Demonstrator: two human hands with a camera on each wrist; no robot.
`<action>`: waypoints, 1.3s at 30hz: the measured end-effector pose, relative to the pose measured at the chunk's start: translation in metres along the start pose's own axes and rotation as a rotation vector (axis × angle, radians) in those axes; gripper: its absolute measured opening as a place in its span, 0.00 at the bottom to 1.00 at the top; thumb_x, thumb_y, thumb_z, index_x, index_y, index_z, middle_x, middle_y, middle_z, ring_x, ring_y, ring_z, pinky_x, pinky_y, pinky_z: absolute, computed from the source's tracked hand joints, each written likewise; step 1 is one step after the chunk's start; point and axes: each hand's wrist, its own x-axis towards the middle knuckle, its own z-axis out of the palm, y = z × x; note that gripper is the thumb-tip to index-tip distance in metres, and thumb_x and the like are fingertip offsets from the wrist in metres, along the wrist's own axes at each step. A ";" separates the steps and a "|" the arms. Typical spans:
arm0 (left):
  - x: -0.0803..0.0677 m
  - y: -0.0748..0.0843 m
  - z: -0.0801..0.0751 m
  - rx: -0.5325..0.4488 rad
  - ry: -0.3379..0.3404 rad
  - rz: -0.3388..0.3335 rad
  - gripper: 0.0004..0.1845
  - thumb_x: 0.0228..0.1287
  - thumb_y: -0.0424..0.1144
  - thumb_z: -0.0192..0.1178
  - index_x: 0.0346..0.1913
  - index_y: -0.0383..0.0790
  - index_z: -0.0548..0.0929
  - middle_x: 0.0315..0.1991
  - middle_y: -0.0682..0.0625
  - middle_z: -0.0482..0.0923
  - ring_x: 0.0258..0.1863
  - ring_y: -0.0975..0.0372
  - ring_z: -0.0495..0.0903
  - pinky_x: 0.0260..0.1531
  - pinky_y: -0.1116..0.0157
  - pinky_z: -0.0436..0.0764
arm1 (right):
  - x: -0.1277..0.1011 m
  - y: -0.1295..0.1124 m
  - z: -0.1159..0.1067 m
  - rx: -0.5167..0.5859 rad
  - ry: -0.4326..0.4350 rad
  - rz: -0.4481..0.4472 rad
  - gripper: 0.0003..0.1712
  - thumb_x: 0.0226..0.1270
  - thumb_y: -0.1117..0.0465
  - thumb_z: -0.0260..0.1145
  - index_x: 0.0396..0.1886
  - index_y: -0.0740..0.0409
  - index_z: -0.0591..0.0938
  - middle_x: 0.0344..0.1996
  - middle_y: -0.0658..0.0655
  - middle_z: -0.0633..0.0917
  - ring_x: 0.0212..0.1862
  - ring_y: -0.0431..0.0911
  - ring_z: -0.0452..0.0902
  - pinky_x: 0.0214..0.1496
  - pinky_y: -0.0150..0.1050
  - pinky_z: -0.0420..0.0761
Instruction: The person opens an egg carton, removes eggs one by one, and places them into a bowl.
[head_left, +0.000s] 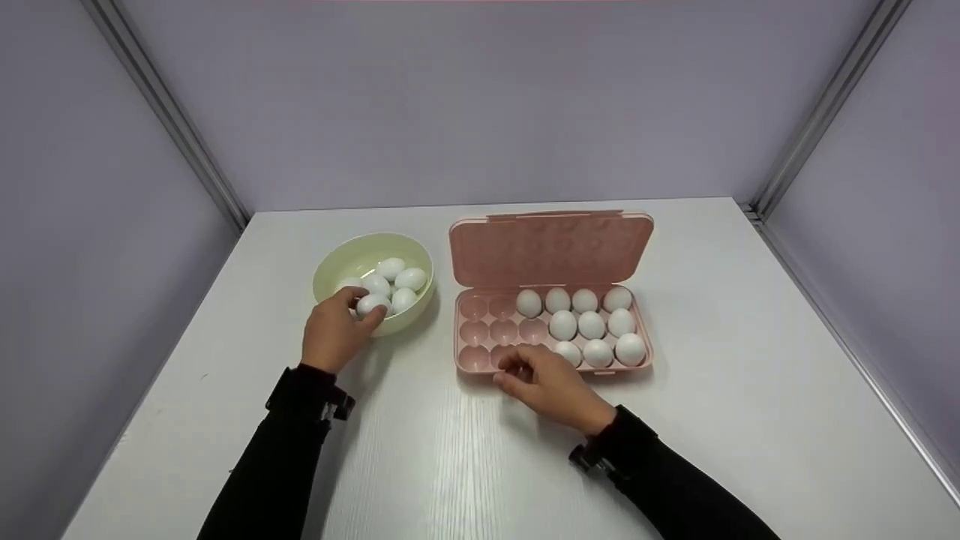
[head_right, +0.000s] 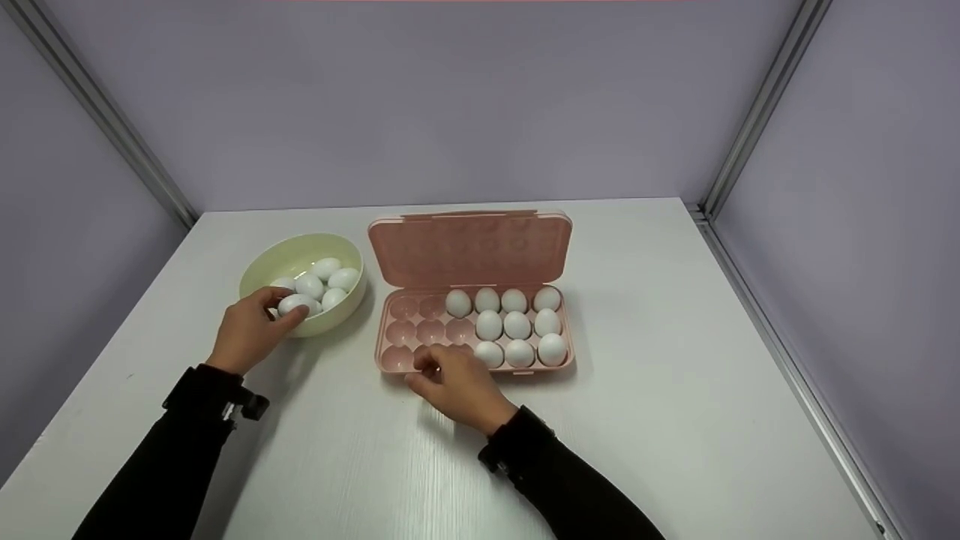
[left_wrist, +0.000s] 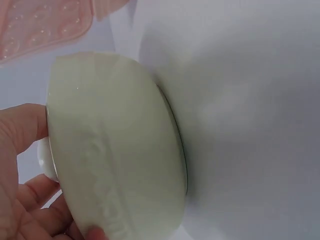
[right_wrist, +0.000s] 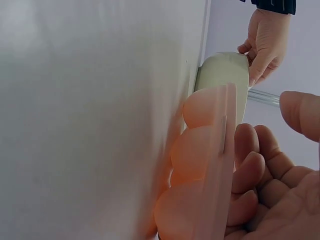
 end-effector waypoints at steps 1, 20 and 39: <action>0.000 0.000 0.001 -0.001 -0.005 -0.002 0.24 0.71 0.47 0.68 0.61 0.32 0.85 0.48 0.36 0.88 0.42 0.47 0.84 0.46 0.52 0.78 | 0.000 0.000 0.000 0.004 0.000 -0.001 0.11 0.76 0.49 0.71 0.47 0.50 0.87 0.38 0.47 0.87 0.40 0.37 0.77 0.46 0.33 0.78; 0.000 -0.003 0.011 0.021 -0.030 0.025 0.21 0.74 0.48 0.63 0.57 0.35 0.89 0.43 0.40 0.87 0.43 0.49 0.83 0.47 0.52 0.78 | 0.000 0.003 0.001 0.012 -0.004 0.004 0.15 0.76 0.49 0.71 0.50 0.54 0.87 0.41 0.47 0.87 0.41 0.38 0.77 0.47 0.33 0.77; -0.004 -0.004 0.016 -0.009 0.010 0.030 0.19 0.77 0.49 0.62 0.52 0.36 0.92 0.47 0.36 0.88 0.53 0.43 0.82 0.57 0.46 0.79 | 0.000 0.004 0.000 0.016 -0.001 0.009 0.14 0.76 0.49 0.71 0.49 0.54 0.87 0.38 0.47 0.87 0.39 0.37 0.77 0.45 0.32 0.77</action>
